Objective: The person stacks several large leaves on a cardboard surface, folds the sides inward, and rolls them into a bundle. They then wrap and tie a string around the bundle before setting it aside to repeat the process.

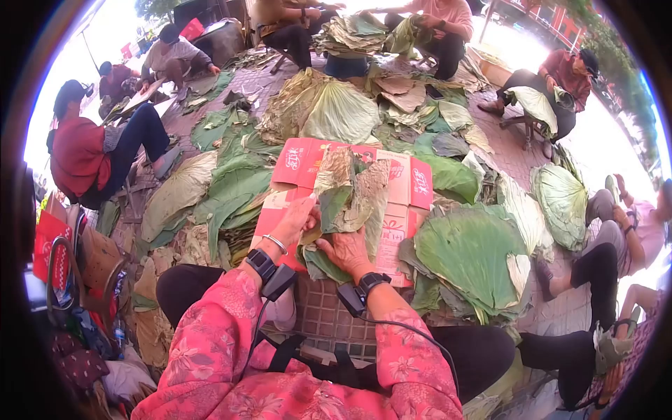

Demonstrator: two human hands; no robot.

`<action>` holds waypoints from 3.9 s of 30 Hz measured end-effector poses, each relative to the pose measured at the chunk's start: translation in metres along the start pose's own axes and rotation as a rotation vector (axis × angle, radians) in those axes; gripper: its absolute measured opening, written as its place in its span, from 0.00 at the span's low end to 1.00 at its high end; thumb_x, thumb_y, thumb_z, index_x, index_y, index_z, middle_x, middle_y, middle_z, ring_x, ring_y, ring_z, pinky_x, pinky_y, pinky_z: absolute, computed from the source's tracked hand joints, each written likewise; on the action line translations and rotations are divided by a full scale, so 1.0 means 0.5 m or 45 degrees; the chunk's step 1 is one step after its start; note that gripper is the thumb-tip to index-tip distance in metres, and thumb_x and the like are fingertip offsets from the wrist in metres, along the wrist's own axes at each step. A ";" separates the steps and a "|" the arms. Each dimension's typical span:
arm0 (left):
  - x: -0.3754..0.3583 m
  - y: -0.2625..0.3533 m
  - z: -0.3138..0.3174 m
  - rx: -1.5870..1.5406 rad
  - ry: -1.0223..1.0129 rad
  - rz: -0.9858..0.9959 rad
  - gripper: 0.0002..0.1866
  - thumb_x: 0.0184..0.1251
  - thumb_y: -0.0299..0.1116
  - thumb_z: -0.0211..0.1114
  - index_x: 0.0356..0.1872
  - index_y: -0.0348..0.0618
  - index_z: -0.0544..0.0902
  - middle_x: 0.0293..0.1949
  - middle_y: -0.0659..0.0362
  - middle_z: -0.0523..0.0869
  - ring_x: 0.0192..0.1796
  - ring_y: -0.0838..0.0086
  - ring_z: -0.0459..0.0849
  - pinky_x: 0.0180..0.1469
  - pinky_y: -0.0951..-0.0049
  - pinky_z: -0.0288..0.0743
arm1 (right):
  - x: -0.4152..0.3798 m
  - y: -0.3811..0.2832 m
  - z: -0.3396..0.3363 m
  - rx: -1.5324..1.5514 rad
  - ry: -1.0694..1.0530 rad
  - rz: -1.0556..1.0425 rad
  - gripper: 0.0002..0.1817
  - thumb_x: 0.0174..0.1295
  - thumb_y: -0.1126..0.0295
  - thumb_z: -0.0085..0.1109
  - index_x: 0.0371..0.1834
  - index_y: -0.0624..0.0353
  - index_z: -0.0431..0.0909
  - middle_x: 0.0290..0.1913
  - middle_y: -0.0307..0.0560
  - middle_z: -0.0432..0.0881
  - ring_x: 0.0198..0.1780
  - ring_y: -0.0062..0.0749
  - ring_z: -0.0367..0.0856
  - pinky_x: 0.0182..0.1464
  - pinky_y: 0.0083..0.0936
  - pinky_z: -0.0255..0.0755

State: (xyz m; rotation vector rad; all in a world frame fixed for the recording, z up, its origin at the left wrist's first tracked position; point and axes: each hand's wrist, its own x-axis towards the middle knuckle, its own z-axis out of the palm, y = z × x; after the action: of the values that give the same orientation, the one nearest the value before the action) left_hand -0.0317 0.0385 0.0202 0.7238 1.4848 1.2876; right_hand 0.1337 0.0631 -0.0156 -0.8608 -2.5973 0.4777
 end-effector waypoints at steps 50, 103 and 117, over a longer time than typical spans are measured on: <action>-0.019 -0.075 0.064 1.764 0.009 0.706 0.31 0.62 0.50 0.51 0.66 0.53 0.63 0.70 0.53 0.56 0.73 0.57 0.46 0.67 0.44 0.42 | 0.175 0.152 -0.074 -0.328 0.392 -0.003 0.28 0.63 0.51 0.45 0.64 0.51 0.64 0.68 0.46 0.60 0.70 0.44 0.52 0.64 0.46 0.47; 0.008 -0.089 0.175 1.271 -0.309 0.867 0.25 0.67 0.49 0.50 0.60 0.46 0.69 0.66 0.51 0.63 0.71 0.62 0.53 0.68 0.51 0.45 | 0.002 0.171 0.041 2.654 0.492 1.162 0.18 0.59 0.57 0.53 0.45 0.57 0.79 0.38 0.46 0.83 0.36 0.39 0.81 0.43 0.33 0.76; 0.060 -0.141 0.133 1.186 -0.467 0.877 0.27 0.70 0.50 0.42 0.67 0.52 0.62 0.71 0.57 0.54 0.74 0.63 0.45 0.68 0.49 0.45 | -0.001 0.072 -0.023 1.068 0.734 1.035 0.21 0.50 0.60 0.55 0.42 0.66 0.74 0.38 0.64 0.79 0.42 0.53 0.78 0.45 0.39 0.70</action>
State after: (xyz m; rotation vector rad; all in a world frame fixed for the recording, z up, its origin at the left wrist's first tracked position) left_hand 0.0321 0.0713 -0.0513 2.0958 1.5380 0.7742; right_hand 0.1573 0.0925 -0.0208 -1.3996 -1.2424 1.1900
